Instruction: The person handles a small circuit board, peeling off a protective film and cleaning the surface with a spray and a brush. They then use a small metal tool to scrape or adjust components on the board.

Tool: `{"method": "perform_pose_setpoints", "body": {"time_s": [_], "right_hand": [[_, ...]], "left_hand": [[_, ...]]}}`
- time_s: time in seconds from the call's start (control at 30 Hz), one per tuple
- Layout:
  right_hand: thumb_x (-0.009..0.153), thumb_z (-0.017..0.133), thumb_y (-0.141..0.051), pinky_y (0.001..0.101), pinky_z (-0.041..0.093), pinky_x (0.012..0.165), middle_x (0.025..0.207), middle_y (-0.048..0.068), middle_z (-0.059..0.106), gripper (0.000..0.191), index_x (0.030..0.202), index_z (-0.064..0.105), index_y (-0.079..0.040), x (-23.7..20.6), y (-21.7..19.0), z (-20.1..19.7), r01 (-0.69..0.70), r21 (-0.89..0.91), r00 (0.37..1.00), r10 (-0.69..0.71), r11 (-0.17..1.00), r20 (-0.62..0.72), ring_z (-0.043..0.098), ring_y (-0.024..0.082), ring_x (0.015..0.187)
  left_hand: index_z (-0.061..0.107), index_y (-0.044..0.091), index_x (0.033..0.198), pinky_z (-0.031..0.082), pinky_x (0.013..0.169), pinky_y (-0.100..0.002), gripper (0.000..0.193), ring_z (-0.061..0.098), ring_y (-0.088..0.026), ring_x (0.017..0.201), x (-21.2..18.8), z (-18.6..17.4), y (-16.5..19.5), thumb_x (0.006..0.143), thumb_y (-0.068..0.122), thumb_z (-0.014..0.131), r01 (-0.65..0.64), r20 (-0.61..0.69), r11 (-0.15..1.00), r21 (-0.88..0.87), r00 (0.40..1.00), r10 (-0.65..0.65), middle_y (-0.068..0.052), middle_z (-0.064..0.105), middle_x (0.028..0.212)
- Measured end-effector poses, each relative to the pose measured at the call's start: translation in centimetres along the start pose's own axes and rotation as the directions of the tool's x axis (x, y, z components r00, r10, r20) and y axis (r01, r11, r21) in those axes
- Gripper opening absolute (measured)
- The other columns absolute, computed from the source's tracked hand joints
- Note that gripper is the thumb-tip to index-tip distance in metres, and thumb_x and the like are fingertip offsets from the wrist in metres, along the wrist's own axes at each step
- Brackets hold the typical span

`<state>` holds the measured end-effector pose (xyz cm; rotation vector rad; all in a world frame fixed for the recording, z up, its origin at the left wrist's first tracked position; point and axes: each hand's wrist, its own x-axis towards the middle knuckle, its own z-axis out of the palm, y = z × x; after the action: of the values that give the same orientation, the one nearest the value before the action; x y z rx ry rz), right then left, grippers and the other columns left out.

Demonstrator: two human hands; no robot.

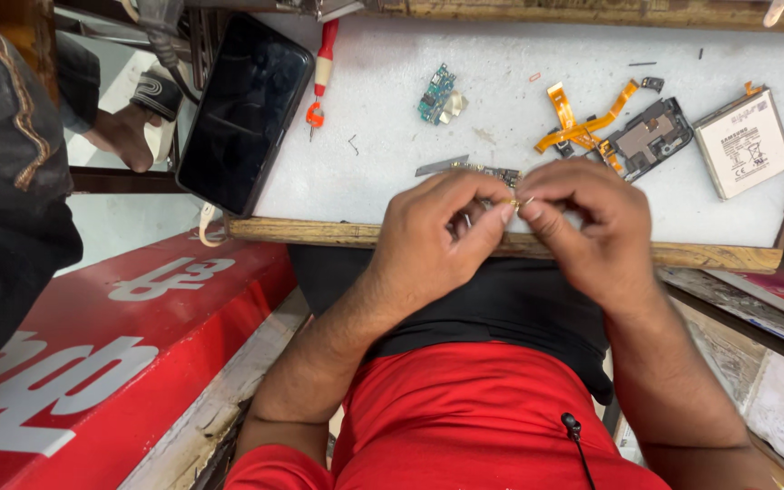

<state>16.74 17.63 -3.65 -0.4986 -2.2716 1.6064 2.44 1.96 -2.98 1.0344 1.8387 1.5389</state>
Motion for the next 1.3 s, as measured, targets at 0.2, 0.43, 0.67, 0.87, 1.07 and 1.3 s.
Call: {"method": "perform_pose_setpoints", "body": {"time_s": [0.2,0.43,0.67,0.87,1.07,1.3], "right_hand": [[0.096,0.077,-0.001,0.0219,0.049,0.068,0.093,0.009,0.073,0.007,0.101,0.072,0.0,-0.8,0.5,0.3,0.027,-0.087,0.999,-0.03,0.996,-0.041,0.067,0.012,0.08],[0.098,0.078,0.001,0.0183,0.044,0.061,0.087,0.007,0.07,0.006,0.1,0.072,0.0,-1.3,1.1,0.4,0.011,-0.106,0.988,-0.027,0.994,-0.151,0.063,0.008,0.073],[0.111,0.059,-0.002,0.0218,0.055,0.064,0.109,0.013,0.071,0.019,0.128,0.065,0.004,-1.1,1.1,1.0,-0.126,0.104,0.953,0.149,0.987,-0.263,0.07,0.011,0.081],[0.118,0.045,0.003,0.0235,0.056,0.064,0.132,0.024,0.066,0.027,0.144,0.046,0.006,-1.0,1.6,0.6,-0.037,0.372,0.941,0.158,0.928,-0.298,0.069,0.017,0.079],[0.119,0.046,0.003,0.0236,0.057,0.066,0.128,0.023,0.066,0.02,0.138,0.05,0.006,-1.5,2.2,0.7,-0.024,0.35,0.945,0.136,0.936,-0.299,0.067,0.016,0.08],[0.119,0.047,0.002,0.0221,0.056,0.064,0.125,0.022,0.068,0.016,0.134,0.051,0.006,-1.7,2.0,0.7,-0.027,0.329,0.945,0.131,0.944,-0.299,0.067,0.014,0.078]], "left_hand": [[0.065,0.005,0.104,0.055,0.065,-0.027,0.01,0.067,-0.014,0.074,-0.9,1.1,-0.8,0.099,0.007,0.072,-0.026,-0.034,0.996,-0.085,0.999,0.023,-0.006,0.065,0.092],[0.062,0.004,0.106,0.056,0.067,-0.033,0.009,0.068,-0.023,0.077,-0.7,2.8,-0.6,0.1,0.006,0.07,-0.183,-0.146,0.98,0.075,0.97,0.192,-0.008,0.064,0.094],[0.066,0.006,0.112,0.059,0.075,-0.036,0.01,0.074,-0.026,0.084,1.7,1.5,-0.1,0.103,0.007,0.068,-0.081,-0.145,0.985,0.151,0.984,0.103,-0.011,0.071,0.1],[0.069,0.01,0.126,0.063,0.084,-0.036,0.025,0.078,-0.029,0.096,6.4,-0.4,-3.3,0.102,0.011,0.072,-0.031,-0.148,0.927,0.375,0.985,0.093,-0.014,0.078,0.109],[0.065,0.009,0.136,0.064,0.087,-0.035,0.032,0.08,-0.026,0.099,6.2,-1.6,-2.9,0.104,0.009,0.066,-0.011,-0.202,0.936,0.351,0.975,0.087,-0.012,0.078,0.11],[0.069,0.01,0.125,0.059,0.072,-0.037,0.033,0.074,-0.027,0.081,2.0,-4.5,0.6,0.095,0.018,0.078,0.037,0.03,0.845,0.533,0.998,-0.062,-0.01,0.073,0.1]]}}
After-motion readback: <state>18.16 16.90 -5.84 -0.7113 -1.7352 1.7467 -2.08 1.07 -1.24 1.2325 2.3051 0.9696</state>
